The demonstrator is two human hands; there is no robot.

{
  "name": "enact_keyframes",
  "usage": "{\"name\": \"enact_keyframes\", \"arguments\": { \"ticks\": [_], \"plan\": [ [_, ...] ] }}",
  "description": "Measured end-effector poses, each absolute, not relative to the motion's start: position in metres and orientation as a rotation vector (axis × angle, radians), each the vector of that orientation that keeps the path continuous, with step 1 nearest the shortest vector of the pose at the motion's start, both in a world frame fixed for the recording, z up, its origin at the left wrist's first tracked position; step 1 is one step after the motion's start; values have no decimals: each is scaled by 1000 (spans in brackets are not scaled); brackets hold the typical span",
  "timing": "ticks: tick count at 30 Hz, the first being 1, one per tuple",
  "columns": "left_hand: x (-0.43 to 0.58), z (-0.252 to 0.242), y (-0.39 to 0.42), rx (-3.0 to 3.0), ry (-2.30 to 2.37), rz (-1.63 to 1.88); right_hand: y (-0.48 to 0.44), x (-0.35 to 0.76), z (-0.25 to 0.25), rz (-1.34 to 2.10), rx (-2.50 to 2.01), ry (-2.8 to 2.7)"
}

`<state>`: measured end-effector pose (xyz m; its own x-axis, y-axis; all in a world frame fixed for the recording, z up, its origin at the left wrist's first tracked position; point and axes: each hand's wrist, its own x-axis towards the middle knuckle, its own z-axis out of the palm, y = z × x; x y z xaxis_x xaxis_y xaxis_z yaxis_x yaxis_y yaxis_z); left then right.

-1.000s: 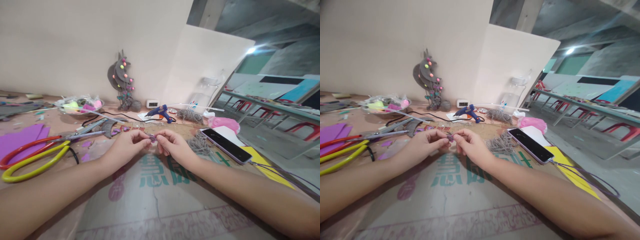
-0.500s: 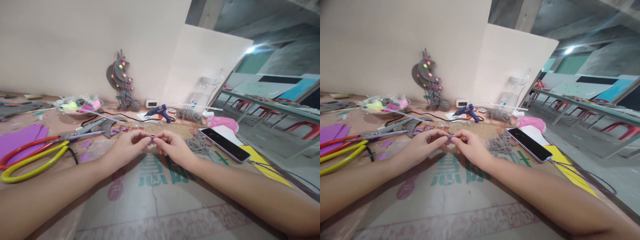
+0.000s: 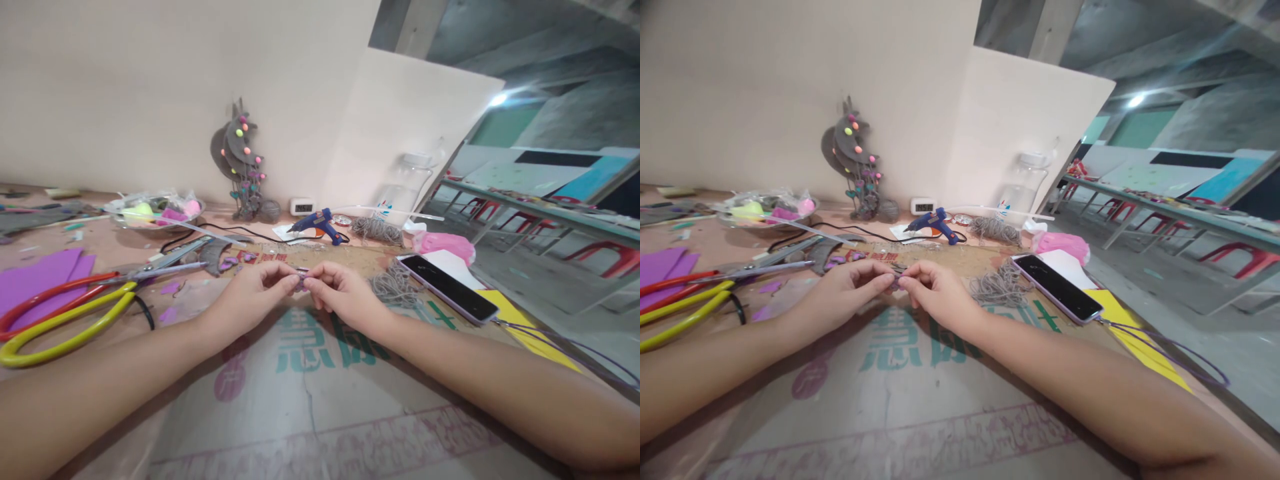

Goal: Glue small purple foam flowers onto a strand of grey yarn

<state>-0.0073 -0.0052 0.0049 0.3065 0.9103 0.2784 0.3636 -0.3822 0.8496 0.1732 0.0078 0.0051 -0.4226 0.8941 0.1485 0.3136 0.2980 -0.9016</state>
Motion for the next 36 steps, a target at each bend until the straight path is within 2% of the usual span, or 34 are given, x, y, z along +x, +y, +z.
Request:
{"name": "enact_keyframes", "arguments": {
  "ticks": [15,25,36],
  "plan": [
    [-4,10,-8,1855,1226,1034,8,174,5,1142,-971,-1798],
    [-7,7,-5,1874,1292,1073,4,173,6,783,-1035,-1874],
    [-5,7,-6,1833,1221,1072,-1,173,6,667,-990,-2041]
  ]
}}
